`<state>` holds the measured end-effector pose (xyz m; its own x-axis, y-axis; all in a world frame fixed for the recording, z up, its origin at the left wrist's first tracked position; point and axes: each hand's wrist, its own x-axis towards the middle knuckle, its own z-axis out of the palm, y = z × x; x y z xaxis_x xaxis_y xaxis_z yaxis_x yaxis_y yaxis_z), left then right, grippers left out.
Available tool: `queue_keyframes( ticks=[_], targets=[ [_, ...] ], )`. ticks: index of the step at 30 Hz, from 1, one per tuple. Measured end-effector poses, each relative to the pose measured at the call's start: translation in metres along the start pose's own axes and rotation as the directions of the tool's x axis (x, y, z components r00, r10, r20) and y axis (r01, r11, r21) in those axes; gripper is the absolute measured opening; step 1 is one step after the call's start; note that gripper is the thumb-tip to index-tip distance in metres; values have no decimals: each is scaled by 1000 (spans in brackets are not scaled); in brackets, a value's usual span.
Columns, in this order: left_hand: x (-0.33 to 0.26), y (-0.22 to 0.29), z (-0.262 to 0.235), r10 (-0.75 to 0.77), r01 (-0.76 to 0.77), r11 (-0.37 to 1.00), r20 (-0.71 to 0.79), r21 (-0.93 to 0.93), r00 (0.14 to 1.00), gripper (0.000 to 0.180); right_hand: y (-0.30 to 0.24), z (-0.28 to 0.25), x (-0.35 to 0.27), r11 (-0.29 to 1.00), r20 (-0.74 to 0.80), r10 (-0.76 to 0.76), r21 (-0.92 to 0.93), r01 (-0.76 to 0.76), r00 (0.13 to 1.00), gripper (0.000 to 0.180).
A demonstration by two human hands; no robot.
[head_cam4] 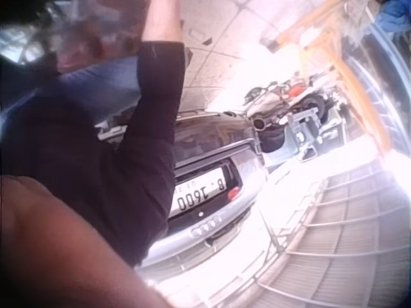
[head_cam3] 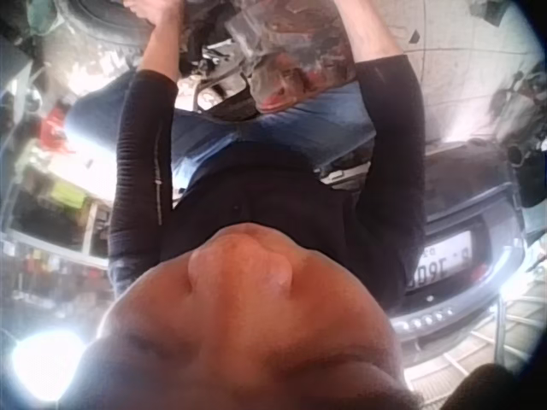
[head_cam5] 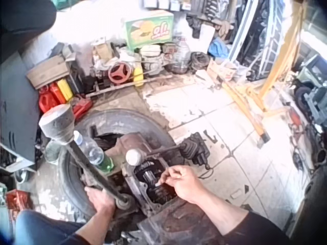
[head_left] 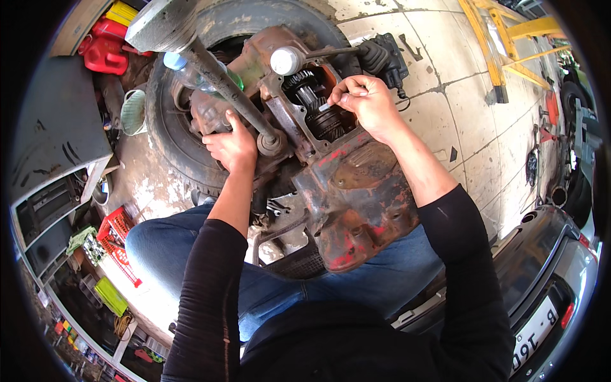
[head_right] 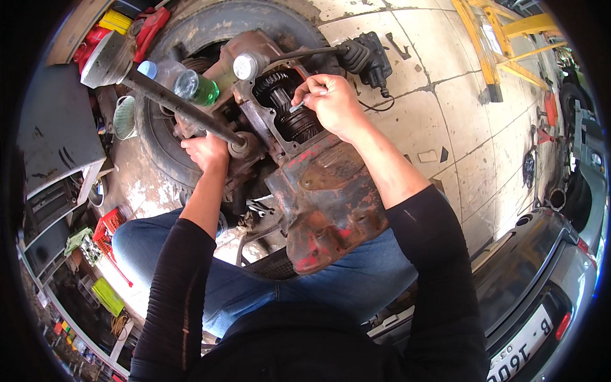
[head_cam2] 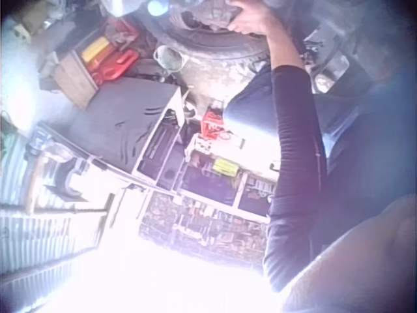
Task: The person sits on the floor and works on an open transmission housing, using a small metal tool to probe and adjust internal gears. They also pour liquid from a plastic bottle into the housing and continue manipulating the gears with the tool.
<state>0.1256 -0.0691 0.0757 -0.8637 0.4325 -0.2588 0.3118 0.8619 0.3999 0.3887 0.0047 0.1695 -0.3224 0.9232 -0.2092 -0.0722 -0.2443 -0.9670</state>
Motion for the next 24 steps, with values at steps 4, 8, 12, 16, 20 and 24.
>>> queue_keyframes(
  ticks=[4,8,12,16,20,24],
  targets=[
    [0,-2,-3,-17,17,1000,23,-9,1000,101,-15,-5,-3,825,30,-175,-541,164,984,34],
    [-3,4,-3,-17,17,1000,38,-10,999,101,5,0,-10,820,161,-22,-562,109,987,24],
    [0,0,-2,-1,1,1000,1,-5,1000,100,-5,3,-4,997,44,82,9,-82,996,29],
    [0,0,-2,-18,18,1000,7,-12,1000,100,-2,3,-7,812,95,-234,-528,248,968,21],
    [0,-1,-1,-22,22,1000,20,0,1000,100,5,1,-5,883,99,-128,-442,159,987,21],
    [-1,0,0,-17,17,1000,10,-1,1000,100,6,-10,0,968,19,-117,-221,118,993,29]
  ],
)
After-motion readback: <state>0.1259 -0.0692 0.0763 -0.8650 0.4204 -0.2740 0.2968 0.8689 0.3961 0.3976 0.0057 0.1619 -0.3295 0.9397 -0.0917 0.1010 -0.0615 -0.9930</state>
